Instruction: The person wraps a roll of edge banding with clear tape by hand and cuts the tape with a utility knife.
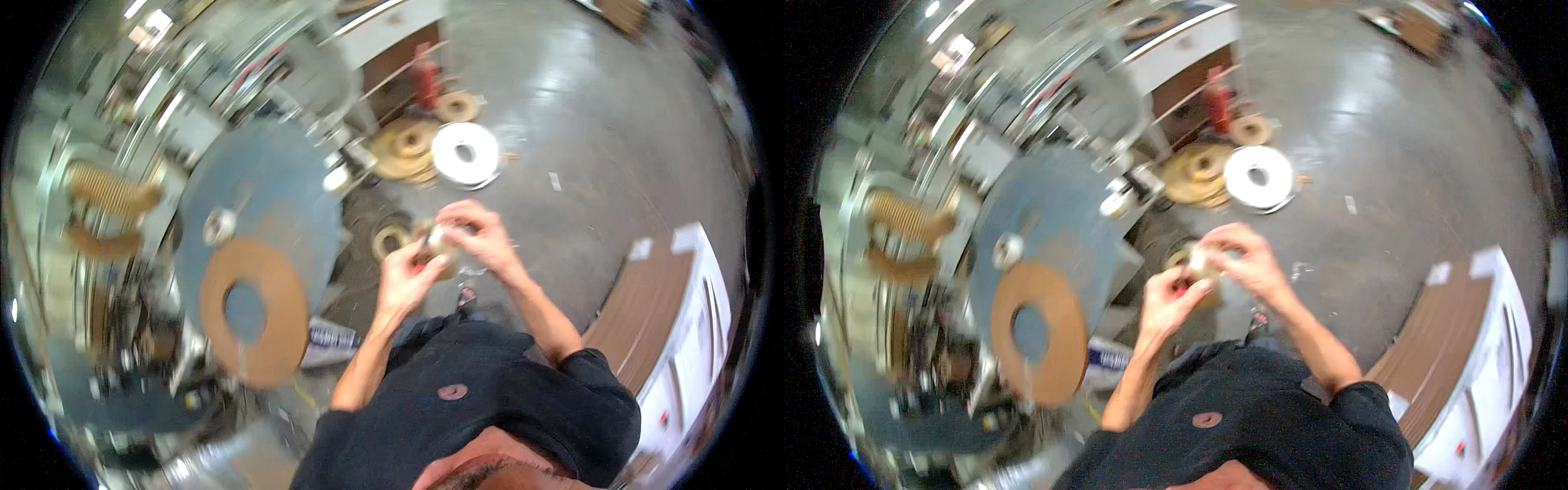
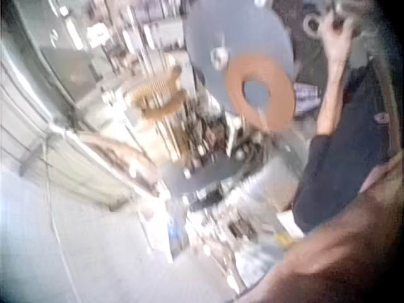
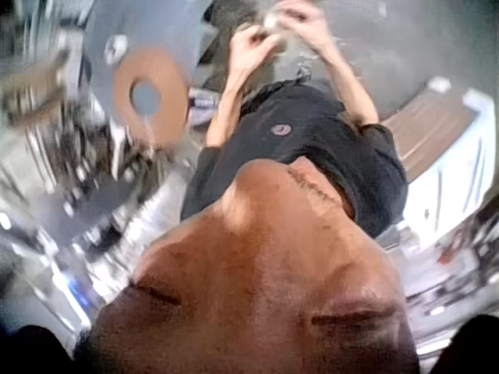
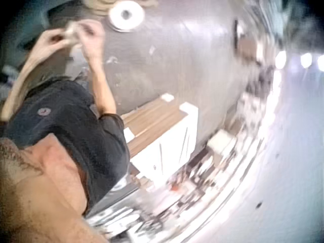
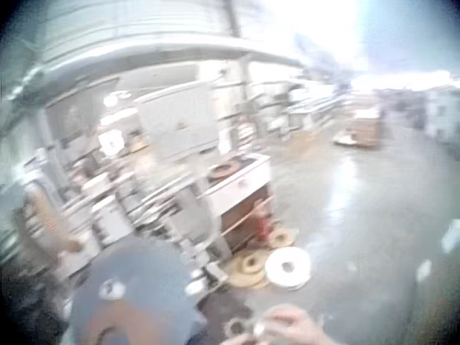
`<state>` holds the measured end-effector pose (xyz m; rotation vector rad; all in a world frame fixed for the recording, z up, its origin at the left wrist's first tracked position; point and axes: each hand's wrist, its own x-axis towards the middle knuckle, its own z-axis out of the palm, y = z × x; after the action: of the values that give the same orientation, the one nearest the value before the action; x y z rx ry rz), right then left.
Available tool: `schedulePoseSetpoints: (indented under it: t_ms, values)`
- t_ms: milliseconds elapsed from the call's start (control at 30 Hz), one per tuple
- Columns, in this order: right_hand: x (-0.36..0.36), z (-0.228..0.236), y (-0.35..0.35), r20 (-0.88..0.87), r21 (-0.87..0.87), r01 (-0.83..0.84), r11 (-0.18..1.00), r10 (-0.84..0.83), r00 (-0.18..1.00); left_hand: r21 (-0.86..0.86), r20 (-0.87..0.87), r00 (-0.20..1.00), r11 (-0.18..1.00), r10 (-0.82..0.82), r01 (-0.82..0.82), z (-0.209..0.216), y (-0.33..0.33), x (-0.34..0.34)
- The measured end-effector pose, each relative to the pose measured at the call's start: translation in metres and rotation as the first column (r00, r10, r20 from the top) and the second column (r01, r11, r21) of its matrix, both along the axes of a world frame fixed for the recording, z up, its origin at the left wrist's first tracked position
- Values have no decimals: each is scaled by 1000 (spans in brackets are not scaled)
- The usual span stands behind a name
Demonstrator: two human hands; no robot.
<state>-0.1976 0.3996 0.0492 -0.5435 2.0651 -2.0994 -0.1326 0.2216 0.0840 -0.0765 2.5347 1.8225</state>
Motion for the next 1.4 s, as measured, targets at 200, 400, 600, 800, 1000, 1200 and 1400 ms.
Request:
schedulePoseSetpoints:
  t_ms: [200, 400, 600, 800, 1000, 1200, 1400]
  values:
    - [-4, -27, 35, -464, 174, 254, 951, -148, 873, 55, 169, 985, 999, -13, 4, -23, 33, -10]
    - [4, -19, 45, -508, 150, 452, 879, -323, 798, 231, 284, 951, 971, -124, 57, -14, 45, -28]
    - [12, -21, 68, -562, 139, 532, 835, -376, 737, 208, 202, 965, 970, -166, 123, -27, 71, -30]
    - [40, -18, 76, -284, 159, 466, 870, -412, 866, 159, 174, 969, 976, -175, 148, -34, 79, -13]
    - [25, -18, 51, -54, 96, 233, 968, -229, 972, 298, 254, 967, 952, -14, -65, -31, 58, 5]
    - [7, -10, 35, -126, -158, 39, 987, -60, 990, 605, 274, 959, 760, 79, -235, -32, 37, 45]
    - [10, -13, -13, -244, 139, -232, 963, 261, 934, 529, 453, 758, 543, 468, -652, -31, 19, 123]
